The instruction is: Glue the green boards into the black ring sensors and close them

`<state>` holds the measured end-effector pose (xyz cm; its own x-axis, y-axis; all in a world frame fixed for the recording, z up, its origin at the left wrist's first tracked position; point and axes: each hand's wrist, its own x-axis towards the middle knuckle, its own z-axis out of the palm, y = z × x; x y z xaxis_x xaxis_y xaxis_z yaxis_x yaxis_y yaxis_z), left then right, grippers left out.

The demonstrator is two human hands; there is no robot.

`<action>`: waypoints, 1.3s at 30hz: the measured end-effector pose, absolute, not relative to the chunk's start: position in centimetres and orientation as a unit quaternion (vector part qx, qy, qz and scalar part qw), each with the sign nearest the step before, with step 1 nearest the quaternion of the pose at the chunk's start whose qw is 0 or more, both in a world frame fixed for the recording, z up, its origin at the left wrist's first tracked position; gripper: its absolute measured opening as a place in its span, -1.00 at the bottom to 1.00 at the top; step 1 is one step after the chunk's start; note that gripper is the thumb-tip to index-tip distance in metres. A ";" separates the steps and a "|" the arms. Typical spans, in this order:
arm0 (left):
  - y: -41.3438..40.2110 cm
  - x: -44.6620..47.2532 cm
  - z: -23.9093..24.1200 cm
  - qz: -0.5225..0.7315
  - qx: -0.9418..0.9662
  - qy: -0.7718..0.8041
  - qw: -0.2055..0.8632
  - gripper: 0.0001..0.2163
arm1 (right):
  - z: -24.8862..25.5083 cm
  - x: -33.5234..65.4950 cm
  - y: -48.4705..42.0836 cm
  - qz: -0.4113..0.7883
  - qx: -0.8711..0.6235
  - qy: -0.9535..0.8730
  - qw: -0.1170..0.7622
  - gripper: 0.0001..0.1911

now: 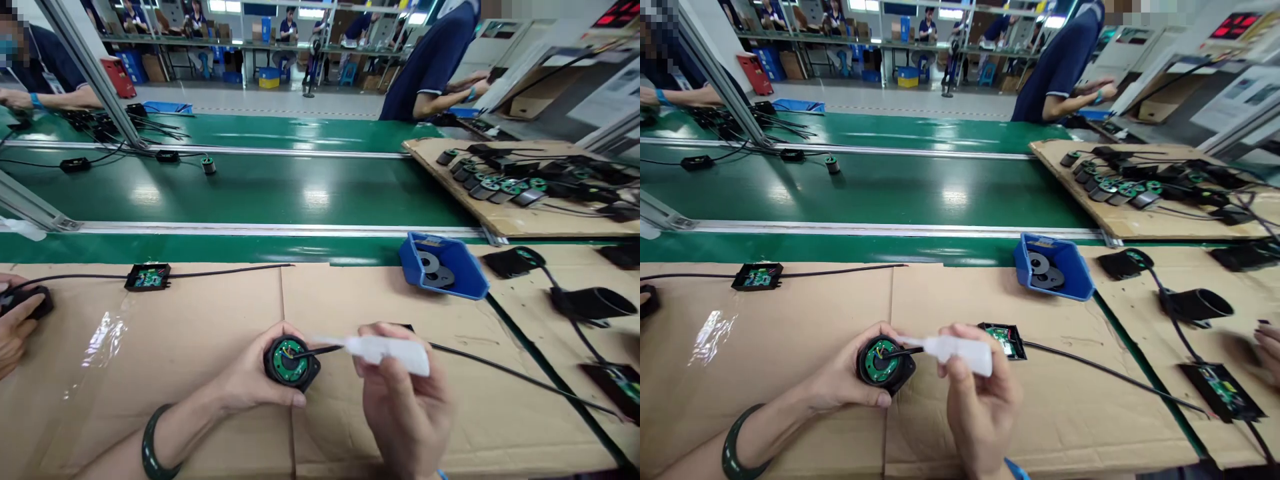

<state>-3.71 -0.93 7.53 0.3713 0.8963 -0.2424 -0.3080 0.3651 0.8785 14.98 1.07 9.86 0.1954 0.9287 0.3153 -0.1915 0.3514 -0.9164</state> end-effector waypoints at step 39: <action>3.4 -4.6 6.9 0.312 0.711 0.553 0.303 -0.49 | 13.0 25.6 22.3 0.126 -0.678 -0.695 0.204 -0.73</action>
